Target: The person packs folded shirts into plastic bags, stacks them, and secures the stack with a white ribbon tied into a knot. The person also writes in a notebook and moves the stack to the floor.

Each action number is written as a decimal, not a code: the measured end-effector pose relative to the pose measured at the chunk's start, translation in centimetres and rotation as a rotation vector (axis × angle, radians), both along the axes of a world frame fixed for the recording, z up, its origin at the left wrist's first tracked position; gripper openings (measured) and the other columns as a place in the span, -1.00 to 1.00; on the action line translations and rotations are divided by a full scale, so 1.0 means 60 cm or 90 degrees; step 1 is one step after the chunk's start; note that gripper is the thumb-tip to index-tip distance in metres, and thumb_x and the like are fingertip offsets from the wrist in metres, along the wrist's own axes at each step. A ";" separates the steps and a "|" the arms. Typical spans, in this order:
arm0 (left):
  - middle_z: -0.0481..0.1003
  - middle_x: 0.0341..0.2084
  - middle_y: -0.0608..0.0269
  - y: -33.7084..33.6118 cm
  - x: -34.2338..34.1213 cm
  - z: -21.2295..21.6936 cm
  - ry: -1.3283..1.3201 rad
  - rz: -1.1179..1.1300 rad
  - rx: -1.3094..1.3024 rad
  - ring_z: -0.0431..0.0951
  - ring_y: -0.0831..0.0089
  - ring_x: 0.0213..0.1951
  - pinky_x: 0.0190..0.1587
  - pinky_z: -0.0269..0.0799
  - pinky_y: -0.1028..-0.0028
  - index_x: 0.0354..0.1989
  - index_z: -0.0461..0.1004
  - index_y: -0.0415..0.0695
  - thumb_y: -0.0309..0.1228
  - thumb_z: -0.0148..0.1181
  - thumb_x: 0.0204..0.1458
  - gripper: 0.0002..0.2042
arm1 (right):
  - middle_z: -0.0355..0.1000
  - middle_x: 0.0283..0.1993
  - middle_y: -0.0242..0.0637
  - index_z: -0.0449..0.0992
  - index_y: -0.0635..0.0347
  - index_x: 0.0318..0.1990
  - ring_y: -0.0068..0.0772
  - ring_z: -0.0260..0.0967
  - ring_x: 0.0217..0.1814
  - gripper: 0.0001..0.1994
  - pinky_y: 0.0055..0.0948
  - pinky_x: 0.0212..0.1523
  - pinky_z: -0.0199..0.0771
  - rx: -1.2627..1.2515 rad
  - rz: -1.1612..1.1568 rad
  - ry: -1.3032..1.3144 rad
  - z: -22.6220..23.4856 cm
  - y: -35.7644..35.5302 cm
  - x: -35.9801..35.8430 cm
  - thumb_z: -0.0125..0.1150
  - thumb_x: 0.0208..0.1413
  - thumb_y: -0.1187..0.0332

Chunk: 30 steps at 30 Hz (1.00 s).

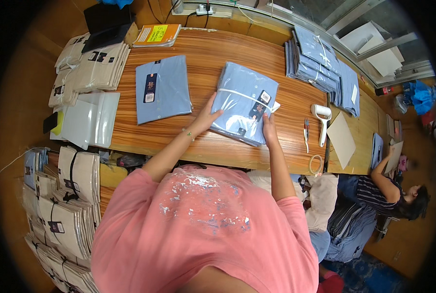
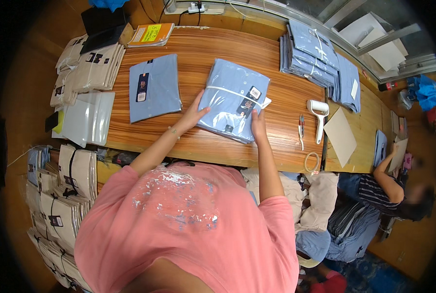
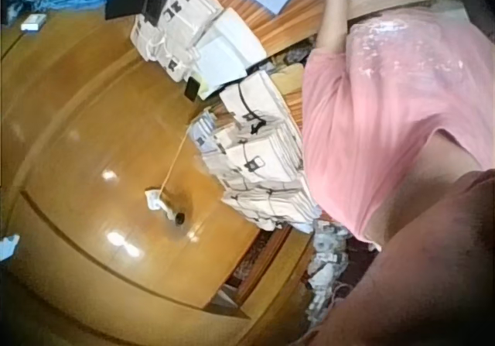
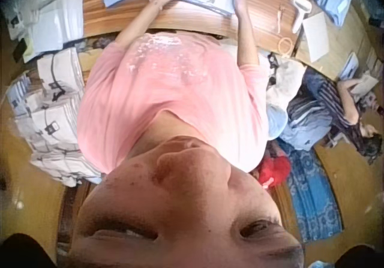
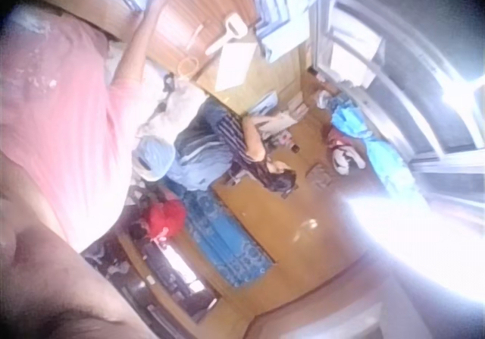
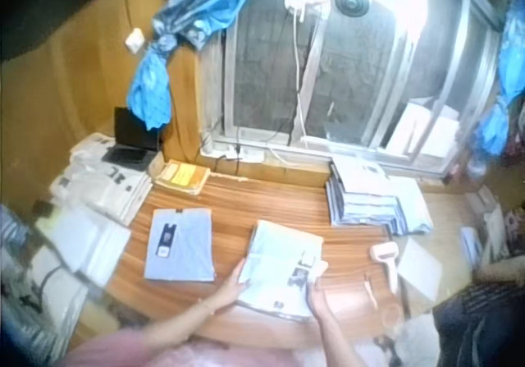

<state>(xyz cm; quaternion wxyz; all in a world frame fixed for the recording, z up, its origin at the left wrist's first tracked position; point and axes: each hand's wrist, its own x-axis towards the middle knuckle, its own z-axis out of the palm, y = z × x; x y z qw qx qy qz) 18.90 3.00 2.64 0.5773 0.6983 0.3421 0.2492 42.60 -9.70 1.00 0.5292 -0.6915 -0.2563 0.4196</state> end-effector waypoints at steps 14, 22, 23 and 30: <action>0.19 0.10 -0.06 -0.017 -0.136 0.142 0.149 0.060 0.418 0.16 0.03 0.14 0.21 0.03 0.25 0.14 0.19 -0.19 -0.48 0.13 -0.08 -0.47 | 0.43 -0.28 -0.28 0.42 0.30 -0.10 -0.50 0.33 -0.29 -0.77 -0.53 -0.26 0.35 0.088 -0.072 -0.288 0.059 -0.040 -0.084 0.07 0.13 0.39; 0.33 -0.10 0.18 -0.073 0.021 0.052 0.120 -0.103 0.495 0.27 0.21 -0.02 0.07 0.18 0.26 -0.17 0.43 -0.13 -0.48 0.09 -0.07 -0.76 | 0.42 -0.41 -0.37 0.41 0.26 -0.18 -0.53 0.33 -0.41 -0.81 -0.54 -0.35 0.37 0.002 -0.084 -0.112 0.003 -0.015 -0.099 0.12 0.10 0.36; 0.33 -0.11 0.18 -0.080 0.022 0.053 0.128 -0.096 0.509 0.27 0.22 -0.02 0.07 0.17 0.27 -0.17 0.44 -0.13 -0.47 0.09 -0.07 -0.76 | 0.40 -0.40 -0.39 0.41 0.26 -0.17 -0.55 0.31 -0.41 -0.81 -0.55 -0.36 0.36 -0.007 -0.070 -0.054 0.004 -0.013 -0.101 0.08 0.12 0.36; 0.35 -0.23 0.23 -0.081 0.033 0.070 0.182 -0.146 0.507 0.30 0.26 -0.09 -0.04 0.21 0.27 -0.20 0.45 -0.10 -0.42 0.14 -0.07 -0.78 | 0.41 -0.30 -0.43 0.39 0.23 -0.02 -0.57 0.30 -0.41 -0.73 -0.57 -0.38 0.34 0.020 -0.051 0.124 0.001 -0.032 -0.114 0.01 0.11 0.45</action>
